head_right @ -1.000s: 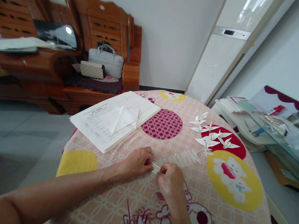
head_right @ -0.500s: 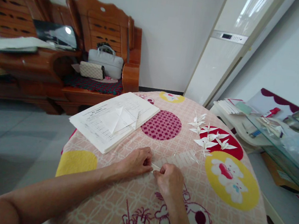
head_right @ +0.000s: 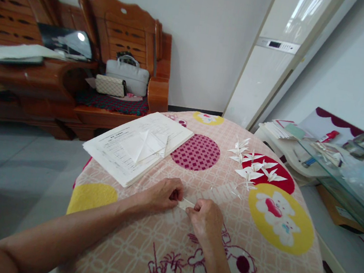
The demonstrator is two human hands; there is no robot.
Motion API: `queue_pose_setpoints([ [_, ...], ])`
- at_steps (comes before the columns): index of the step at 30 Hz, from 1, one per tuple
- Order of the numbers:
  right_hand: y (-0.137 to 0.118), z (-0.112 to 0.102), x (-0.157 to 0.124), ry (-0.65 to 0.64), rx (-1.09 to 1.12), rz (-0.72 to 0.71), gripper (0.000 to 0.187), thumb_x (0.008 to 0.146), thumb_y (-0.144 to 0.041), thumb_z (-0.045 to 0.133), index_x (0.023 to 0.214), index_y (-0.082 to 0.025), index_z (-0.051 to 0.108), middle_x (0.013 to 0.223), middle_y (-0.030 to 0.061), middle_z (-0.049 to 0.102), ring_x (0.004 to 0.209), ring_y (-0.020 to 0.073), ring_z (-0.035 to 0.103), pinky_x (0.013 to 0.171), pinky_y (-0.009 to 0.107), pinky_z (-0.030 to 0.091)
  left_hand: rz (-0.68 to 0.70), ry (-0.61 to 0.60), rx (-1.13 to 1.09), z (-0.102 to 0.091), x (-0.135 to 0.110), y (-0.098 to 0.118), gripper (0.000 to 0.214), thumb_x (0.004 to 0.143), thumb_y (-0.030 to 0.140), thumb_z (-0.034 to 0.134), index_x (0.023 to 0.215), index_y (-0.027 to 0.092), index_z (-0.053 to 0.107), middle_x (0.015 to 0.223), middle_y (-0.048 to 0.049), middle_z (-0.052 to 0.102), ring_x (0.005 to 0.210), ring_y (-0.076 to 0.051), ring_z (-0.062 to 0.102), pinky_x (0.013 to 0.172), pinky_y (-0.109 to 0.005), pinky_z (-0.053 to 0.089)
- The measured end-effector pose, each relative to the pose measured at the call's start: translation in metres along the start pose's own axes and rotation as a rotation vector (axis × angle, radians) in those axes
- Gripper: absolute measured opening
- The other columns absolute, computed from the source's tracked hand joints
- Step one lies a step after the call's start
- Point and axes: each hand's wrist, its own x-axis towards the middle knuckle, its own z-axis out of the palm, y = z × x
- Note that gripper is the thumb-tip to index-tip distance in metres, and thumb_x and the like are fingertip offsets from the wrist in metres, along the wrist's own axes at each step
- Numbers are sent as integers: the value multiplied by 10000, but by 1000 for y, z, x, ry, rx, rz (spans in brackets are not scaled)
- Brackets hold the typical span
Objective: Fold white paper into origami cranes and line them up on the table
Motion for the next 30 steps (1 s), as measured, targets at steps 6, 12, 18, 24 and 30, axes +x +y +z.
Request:
queue_pose_setpoints([
  [6, 6, 3, 0, 23, 26, -39, 222, 707, -310, 691, 530, -186, 638, 501, -2, 580, 505, 126, 490, 510, 252, 259, 7, -68, -118, -14, 9, -3, 281, 681, 77, 518, 914, 121, 669, 766, -11, 639, 661, -112, 555, 596, -197, 394],
  [12, 7, 7, -4, 79, 13, -44, 213, 729, -314, 677, 568, -176, 662, 531, 4, 602, 531, 130, 508, 523, 247, 258, 21, -150, -10, -9, 30, 9, 146, 730, 217, 612, 726, 141, 737, 629, -2, 655, 600, -116, 529, 556, -200, 341],
  [18, 4, 10, -15, 171, -7, -46, 224, 768, -327, 665, 605, -173, 682, 548, 18, 631, 529, 124, 510, 515, 239, 250, 1, -261, -77, -14, 35, 7, 154, 650, 231, 673, 752, 147, 753, 619, 9, 659, 590, -113, 535, 528, -185, 329],
  [24, -1, 12, -19, 248, -56, -54, 211, 772, -327, 668, 626, -177, 695, 603, 44, 674, 580, 148, 559, 534, 247, 269, -77, -221, -93, -14, 34, 11, 49, 563, 182, 686, 583, 141, 704, 479, 39, 553, 514, -98, 462, 511, -208, 284],
  [30, 2, 13, -21, 346, 236, -35, 257, 774, -365, 632, 636, -155, 690, 610, 49, 681, 560, 157, 559, 524, 249, 320, -87, -59, -160, -11, 26, 20, 156, 612, 246, 637, 521, 120, 620, 457, 45, 462, 498, -83, 387, 495, -214, 251],
])
